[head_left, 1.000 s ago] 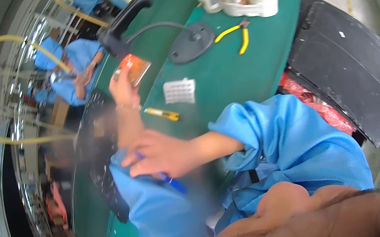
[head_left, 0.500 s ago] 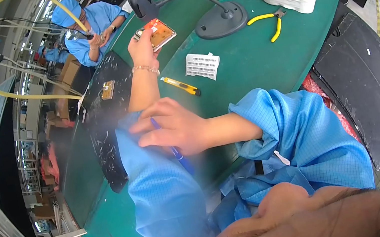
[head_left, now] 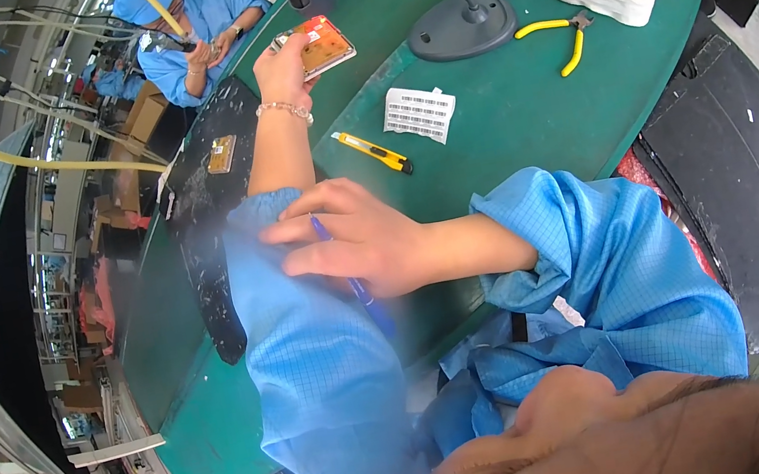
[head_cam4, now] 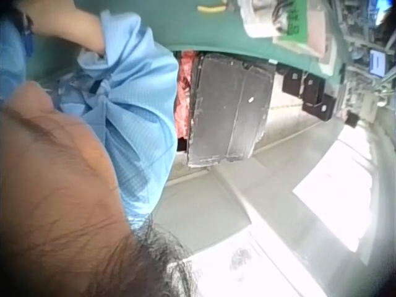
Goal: The person inspects, marks, and cleans small electronic components by hand at a factory quality control station. A pen and a utility knife are used to mark and clean the components.
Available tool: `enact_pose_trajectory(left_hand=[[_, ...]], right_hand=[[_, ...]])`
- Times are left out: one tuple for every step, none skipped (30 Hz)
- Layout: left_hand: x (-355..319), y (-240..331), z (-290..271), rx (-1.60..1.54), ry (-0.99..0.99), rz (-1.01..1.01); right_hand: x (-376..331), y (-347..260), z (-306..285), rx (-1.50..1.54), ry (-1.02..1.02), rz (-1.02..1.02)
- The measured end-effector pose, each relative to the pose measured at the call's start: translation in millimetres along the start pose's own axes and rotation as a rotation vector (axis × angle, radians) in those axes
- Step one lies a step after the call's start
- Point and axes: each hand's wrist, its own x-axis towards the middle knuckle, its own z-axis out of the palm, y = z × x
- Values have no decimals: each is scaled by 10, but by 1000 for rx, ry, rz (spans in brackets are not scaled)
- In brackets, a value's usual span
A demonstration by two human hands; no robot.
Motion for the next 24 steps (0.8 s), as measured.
enact_pose_trajectory(left_hand=[[2,0,-12,5,-24,1],[5,-3,-19,9,-49,2],[10,-7,-19,10,-40,0],[19,-4,-33,-4,-59,-2],[30,-1,-48,-19,-78,-5],[41,1,-67,-19,-66,-5],[55,-3,-70,0,-91,-12],[71,-8,-76,18,-114,-20],[92,-10,-85,15,-101,-23],[112,-4,-107,33,-118,-30],[132,-6,-126,51,-133,-39],[151,-26,-122,35,-132,-19],[152,-33,-79,32,-121,-27],[129,-10,-55,40,-122,-29],[107,13,-41,47,-124,-32],[114,34,-24,43,-110,-41],[134,67,-69,66,-137,-33],[143,70,-119,88,-165,-25],[167,26,-129,81,-150,-28],[185,-19,-131,217,-169,11],[215,-51,-153,354,-189,50],[230,-80,-150,411,-238,-14],[234,-113,-152,407,-237,-16],[228,-149,-150,327,-211,2]], right_hand=[[-2,3,5,9,-1,0],[-3,4,9,11,0,-4],[-5,4,9,13,2,-7],[4,-6,12,24,-1,-10],[12,-17,10,27,-5,-6],[19,-26,12,30,-10,-2],[18,-25,12,40,-14,-2],[16,-24,17,24,-16,2],[15,-22,20,9,-18,5],[23,-26,19,26,-24,4],[32,-29,13,7,-31,9],[43,-32,7,-11,-39,14],[46,-23,-11,1,-45,20],[47,-23,-16,-18,-43,22],[46,-18,-20,-38,-43,24],[49,-15,-39,-53,-56,16],[62,-23,-20,-28,-65,15],[73,-32,3,-35,-59,9],[74,-24,9,-52,-55,2],[74,-29,9,-37,-60,9],[76,-29,20,-26,-69,8],[70,-21,7,-25,-66,23],[64,-14,-2,-26,-62,38],[53,-7,-6,-26,-65,39]])
